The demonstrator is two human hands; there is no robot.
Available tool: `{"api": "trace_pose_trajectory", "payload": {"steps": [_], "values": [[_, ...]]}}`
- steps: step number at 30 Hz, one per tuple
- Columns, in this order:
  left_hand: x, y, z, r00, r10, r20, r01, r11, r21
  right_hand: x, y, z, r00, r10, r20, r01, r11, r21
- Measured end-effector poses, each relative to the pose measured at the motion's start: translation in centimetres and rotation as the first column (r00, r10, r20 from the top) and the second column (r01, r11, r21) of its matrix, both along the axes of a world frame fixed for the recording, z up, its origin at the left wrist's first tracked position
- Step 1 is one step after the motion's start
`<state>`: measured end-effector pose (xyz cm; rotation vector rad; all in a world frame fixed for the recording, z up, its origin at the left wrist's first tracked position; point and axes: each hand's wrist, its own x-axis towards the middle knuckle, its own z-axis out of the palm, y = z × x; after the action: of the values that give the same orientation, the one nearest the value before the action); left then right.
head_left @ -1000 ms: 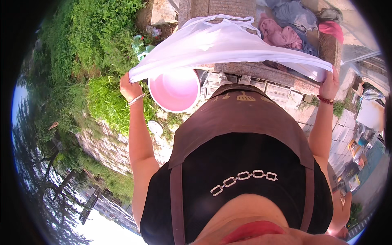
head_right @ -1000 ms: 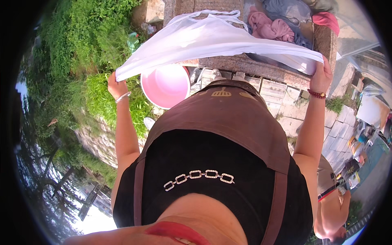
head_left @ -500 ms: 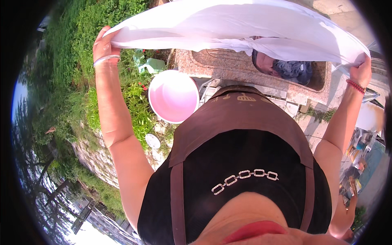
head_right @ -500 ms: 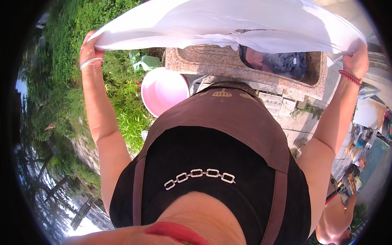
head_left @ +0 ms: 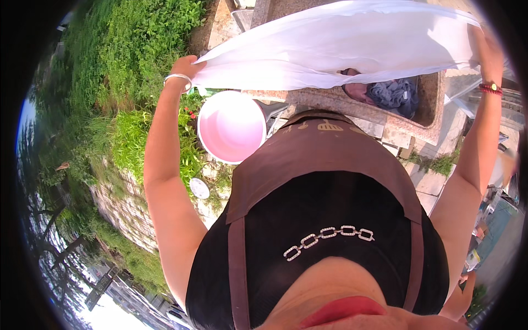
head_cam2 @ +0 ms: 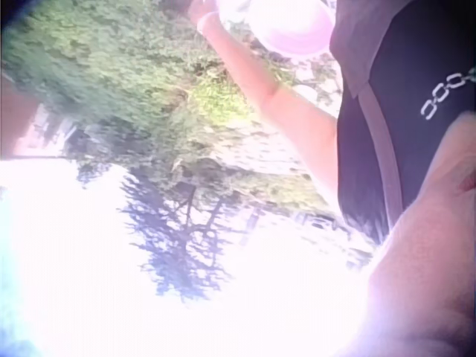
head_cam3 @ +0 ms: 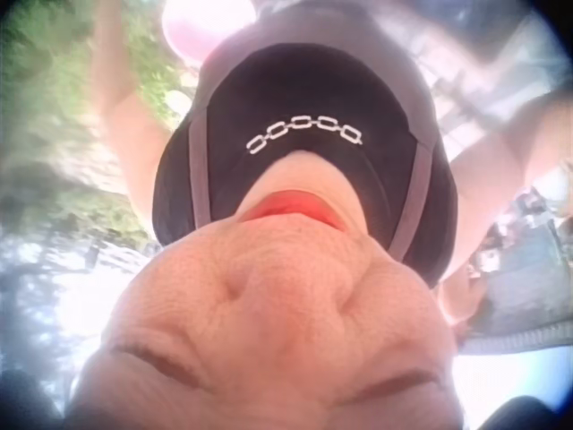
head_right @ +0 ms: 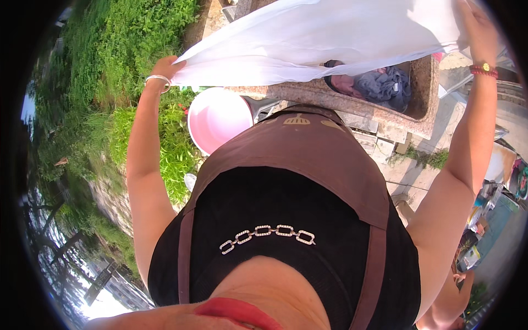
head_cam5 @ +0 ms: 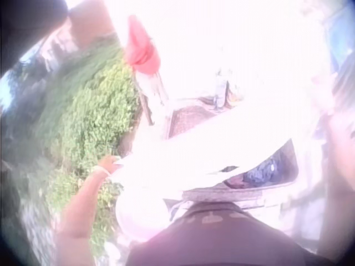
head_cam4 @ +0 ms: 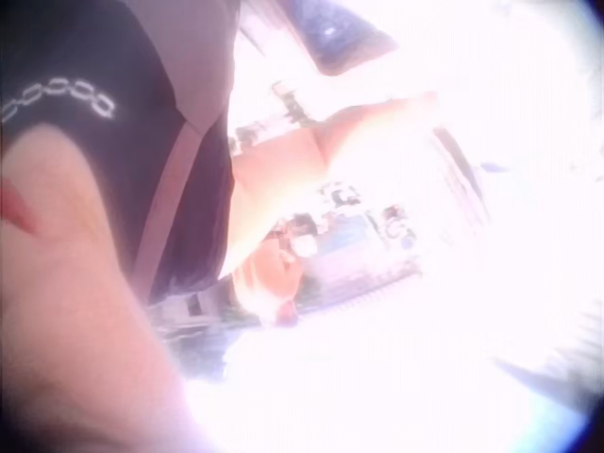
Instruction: The person washes clothes by hand in a stone outdoor sink, scrubbing a white garment with a bar of soap against the ridged surface of the sink before rinsing it under running water.
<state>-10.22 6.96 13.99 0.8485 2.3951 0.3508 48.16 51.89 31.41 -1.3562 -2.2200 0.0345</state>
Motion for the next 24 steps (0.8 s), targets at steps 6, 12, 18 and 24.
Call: {"api": "trace_pose_trajectory", "payload": {"steps": [6,12,18,24], "values": [[9.3,3.1,-4.8,0.863,-0.496,-0.09,0.481,0.864,-0.151,-10.7,-11.2,1.1,0.844,0.324,-0.426,-0.424,0.891,-0.164],[18.7,8.7,-5.3,0.805,-0.537,-0.253,0.593,0.707,0.386,-16.2,-18.2,3.4,0.723,0.426,-0.544,-0.507,0.862,0.001],[22.9,12.6,-4.0,0.891,-0.389,-0.233,0.451,0.821,0.351,-16.2,-20.8,5.3,0.742,0.451,-0.496,-0.496,0.867,0.045],[8.8,12.0,1.0,0.915,-0.196,0.353,0.007,0.882,0.472,-7.2,-12.7,2.4,0.848,0.53,-0.024,-0.524,0.828,-0.199]]}}
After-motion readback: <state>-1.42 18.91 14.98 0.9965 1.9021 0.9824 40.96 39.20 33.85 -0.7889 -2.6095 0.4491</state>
